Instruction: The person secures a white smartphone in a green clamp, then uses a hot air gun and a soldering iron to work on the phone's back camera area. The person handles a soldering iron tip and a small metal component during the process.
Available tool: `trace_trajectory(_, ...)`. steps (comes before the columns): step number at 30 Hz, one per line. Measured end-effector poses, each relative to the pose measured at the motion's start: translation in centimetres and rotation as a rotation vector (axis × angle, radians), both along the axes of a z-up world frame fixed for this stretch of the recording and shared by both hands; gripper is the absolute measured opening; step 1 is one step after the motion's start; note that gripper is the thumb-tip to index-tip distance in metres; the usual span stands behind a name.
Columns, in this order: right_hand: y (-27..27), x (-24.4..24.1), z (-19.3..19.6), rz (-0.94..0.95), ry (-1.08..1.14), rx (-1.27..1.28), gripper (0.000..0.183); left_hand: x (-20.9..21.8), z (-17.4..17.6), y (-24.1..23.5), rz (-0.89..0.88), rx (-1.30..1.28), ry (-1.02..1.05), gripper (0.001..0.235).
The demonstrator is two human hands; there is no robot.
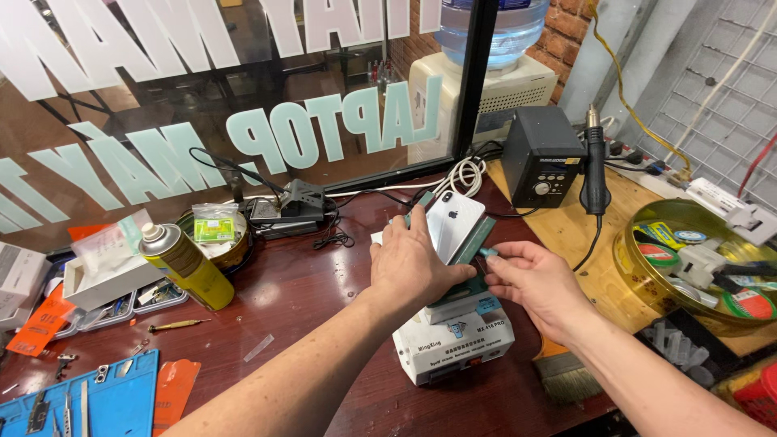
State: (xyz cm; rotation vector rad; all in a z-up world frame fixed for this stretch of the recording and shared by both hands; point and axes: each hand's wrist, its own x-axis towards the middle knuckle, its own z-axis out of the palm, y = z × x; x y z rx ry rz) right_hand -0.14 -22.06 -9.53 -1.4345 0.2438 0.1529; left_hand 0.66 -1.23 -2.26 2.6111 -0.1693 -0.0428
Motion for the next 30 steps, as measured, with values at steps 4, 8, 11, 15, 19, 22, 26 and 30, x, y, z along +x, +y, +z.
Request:
trace_trajectory(4, 1.8, 0.7, 0.1, -0.049, 0.115, 0.032, 0.027, 0.0, 0.1, 0.1, 0.027, -0.011, -0.005, 0.120)
trace_trajectory(8, 1.6, 0.9, 0.7, -0.089, 0.213, -0.179, 0.045, 0.0, 0.0, -0.6, 0.028, -0.007, 0.018, 0.121)
trace_trajectory(11, 2.5, 1.4, 1.1, -0.023, 0.095, -0.229, 0.032, 0.0, 0.0, 0.1, 0.059, -0.028, -0.003, 0.121)
trace_trajectory(15, 2.0, 1.2, 1.2, -0.067, 0.171, -0.244, 0.051, -0.1, -0.3, -0.6, 0.055, -0.014, 0.000, 0.124)
trace_trajectory(19, 2.1, 1.3, 1.4, 0.020, 0.163, -0.224, 0.040, 0.0, -0.1, -0.4, 0.067, -0.022, 0.016, 0.123)
trace_trajectory(22, 2.0, 1.1, 1.9, 0.005, 0.178, -0.231, 0.035, 0.3, 0.4, -0.8, 0.068, -0.026, 0.040, 0.120)
trace_trajectory(26, 2.1, 1.0, 2.4, 0.033, 0.266, -0.290, 0.050, 0.2, 0.8, -0.9, 0.091, -0.029, 0.035, 0.111)
trace_trajectory(30, 1.8, 1.3, 2.2, 0.077, 0.170, -0.264, 0.035, 0.0, 1.0, -0.8, 0.117, -0.059, 0.023, 0.104)
